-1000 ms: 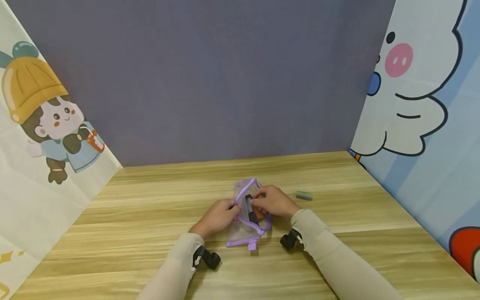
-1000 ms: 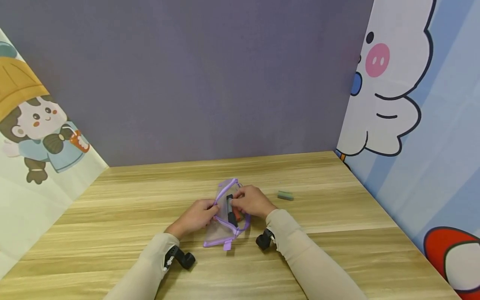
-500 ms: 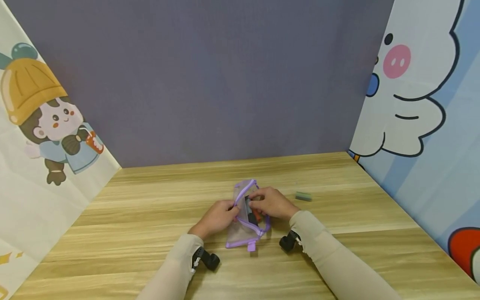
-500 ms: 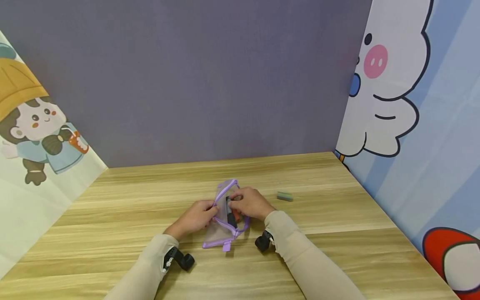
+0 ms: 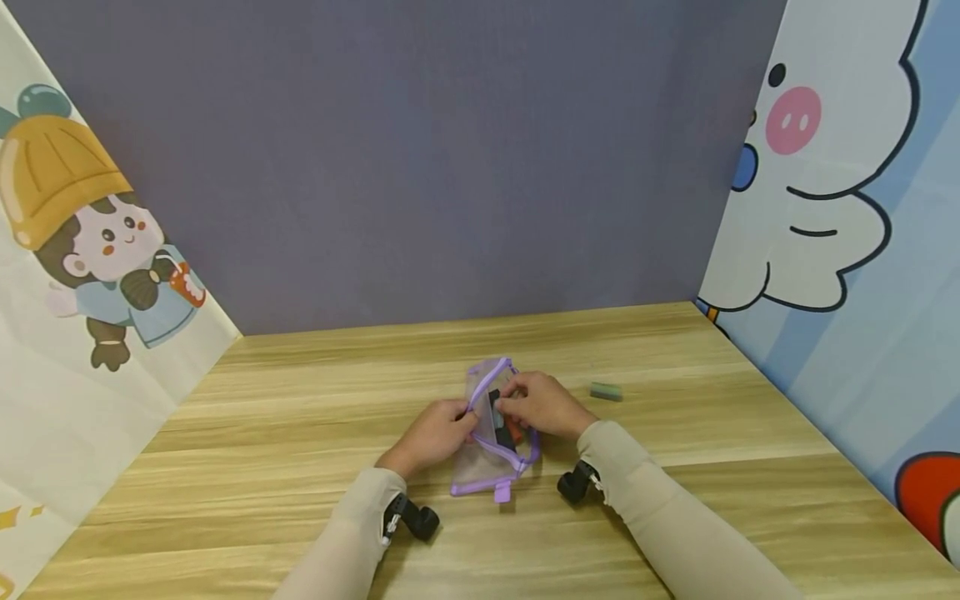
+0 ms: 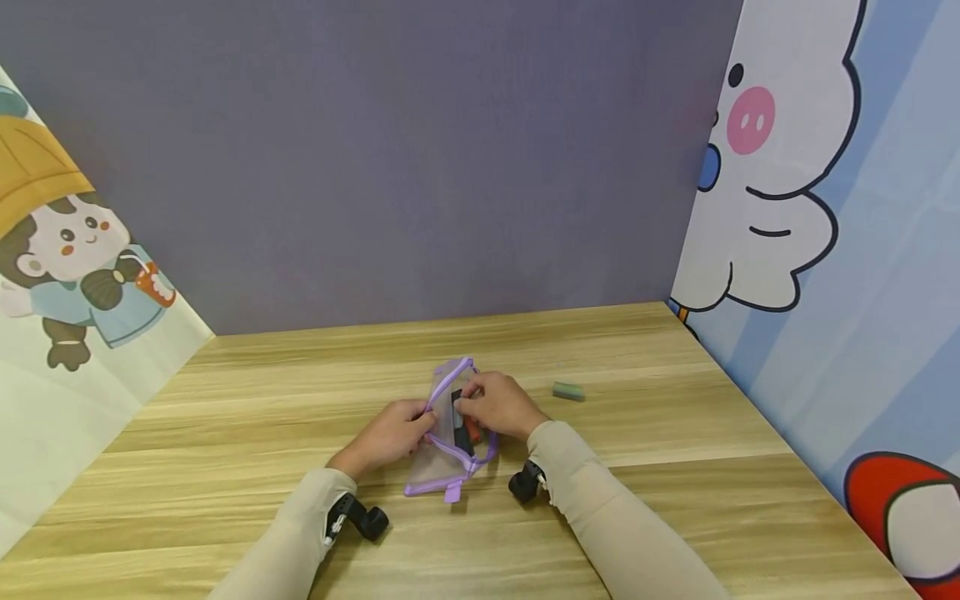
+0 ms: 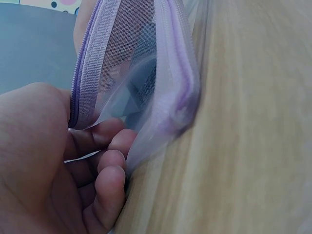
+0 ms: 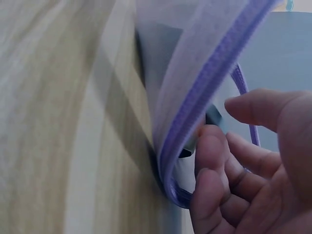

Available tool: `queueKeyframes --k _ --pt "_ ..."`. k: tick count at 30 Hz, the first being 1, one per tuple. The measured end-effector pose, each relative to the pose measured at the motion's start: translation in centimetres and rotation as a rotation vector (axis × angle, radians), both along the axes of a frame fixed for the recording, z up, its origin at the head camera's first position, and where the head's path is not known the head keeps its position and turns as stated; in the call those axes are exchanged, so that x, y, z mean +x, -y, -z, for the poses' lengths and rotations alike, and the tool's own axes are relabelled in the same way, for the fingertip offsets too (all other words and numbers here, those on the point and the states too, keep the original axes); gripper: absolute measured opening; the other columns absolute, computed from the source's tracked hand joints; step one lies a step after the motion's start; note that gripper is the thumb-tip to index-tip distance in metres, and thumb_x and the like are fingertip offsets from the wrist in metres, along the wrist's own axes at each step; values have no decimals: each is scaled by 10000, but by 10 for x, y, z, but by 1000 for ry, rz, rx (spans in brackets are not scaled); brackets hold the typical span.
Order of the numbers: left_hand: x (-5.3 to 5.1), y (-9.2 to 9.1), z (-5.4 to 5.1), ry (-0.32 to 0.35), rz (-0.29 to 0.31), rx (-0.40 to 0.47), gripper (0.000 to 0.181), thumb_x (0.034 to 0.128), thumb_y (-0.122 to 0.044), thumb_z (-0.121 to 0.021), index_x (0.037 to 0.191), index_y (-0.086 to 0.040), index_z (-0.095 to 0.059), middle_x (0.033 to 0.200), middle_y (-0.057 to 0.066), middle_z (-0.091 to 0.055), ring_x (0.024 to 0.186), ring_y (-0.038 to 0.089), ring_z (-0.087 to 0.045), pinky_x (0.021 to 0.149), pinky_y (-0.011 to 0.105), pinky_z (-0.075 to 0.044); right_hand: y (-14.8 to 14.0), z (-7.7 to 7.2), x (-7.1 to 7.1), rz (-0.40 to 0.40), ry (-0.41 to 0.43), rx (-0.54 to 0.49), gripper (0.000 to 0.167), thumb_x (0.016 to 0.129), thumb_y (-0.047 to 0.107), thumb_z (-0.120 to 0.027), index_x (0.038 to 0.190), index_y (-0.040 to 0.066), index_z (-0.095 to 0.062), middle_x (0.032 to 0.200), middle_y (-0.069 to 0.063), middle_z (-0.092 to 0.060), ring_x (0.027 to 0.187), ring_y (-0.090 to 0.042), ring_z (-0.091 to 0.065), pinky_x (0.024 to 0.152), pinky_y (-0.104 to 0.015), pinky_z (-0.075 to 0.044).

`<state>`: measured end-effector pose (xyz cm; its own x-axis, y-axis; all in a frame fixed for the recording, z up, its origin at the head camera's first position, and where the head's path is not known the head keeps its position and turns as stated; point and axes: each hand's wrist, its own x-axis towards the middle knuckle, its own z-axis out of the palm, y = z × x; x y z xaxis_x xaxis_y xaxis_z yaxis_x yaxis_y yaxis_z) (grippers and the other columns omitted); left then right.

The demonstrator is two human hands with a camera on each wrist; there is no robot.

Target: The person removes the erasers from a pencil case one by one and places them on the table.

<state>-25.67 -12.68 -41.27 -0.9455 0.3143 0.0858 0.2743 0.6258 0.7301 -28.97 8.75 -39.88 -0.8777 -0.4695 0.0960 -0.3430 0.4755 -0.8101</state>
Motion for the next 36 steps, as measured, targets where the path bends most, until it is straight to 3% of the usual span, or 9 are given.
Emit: queueKeyframes --k 15,24,36 --pt "-1 2 2 -21 3 -18 289 1007 -190 -524 730 -139 -590 695 -52 -636 568 100 -520 493 274 -417 -1 1 -1 58 -12 -33 149 961 175 -650 854 72 -639 665 -12 -665 599 -141 -608 571 -291 -494" --pt "-1 2 1 -9 5 -12 288 1015 -208 -519 745 -144 -595 703 -50 -631 568 108 -503 498 286 -419 -2 0 -1 99 14 -23 105 936 149 -666 856 83 -652 705 -17 -653 623 -145 -609 582 -290 -500" --pt "0 0 0 -7 0 -15 281 1013 -190 -519 749 -140 -600 708 -45 -634 581 106 -516 508 286 -428 -6 3 -3 86 28 -22 120 946 173 -666 876 76 -678 707 -19 -654 616 -154 -612 567 -292 -489"
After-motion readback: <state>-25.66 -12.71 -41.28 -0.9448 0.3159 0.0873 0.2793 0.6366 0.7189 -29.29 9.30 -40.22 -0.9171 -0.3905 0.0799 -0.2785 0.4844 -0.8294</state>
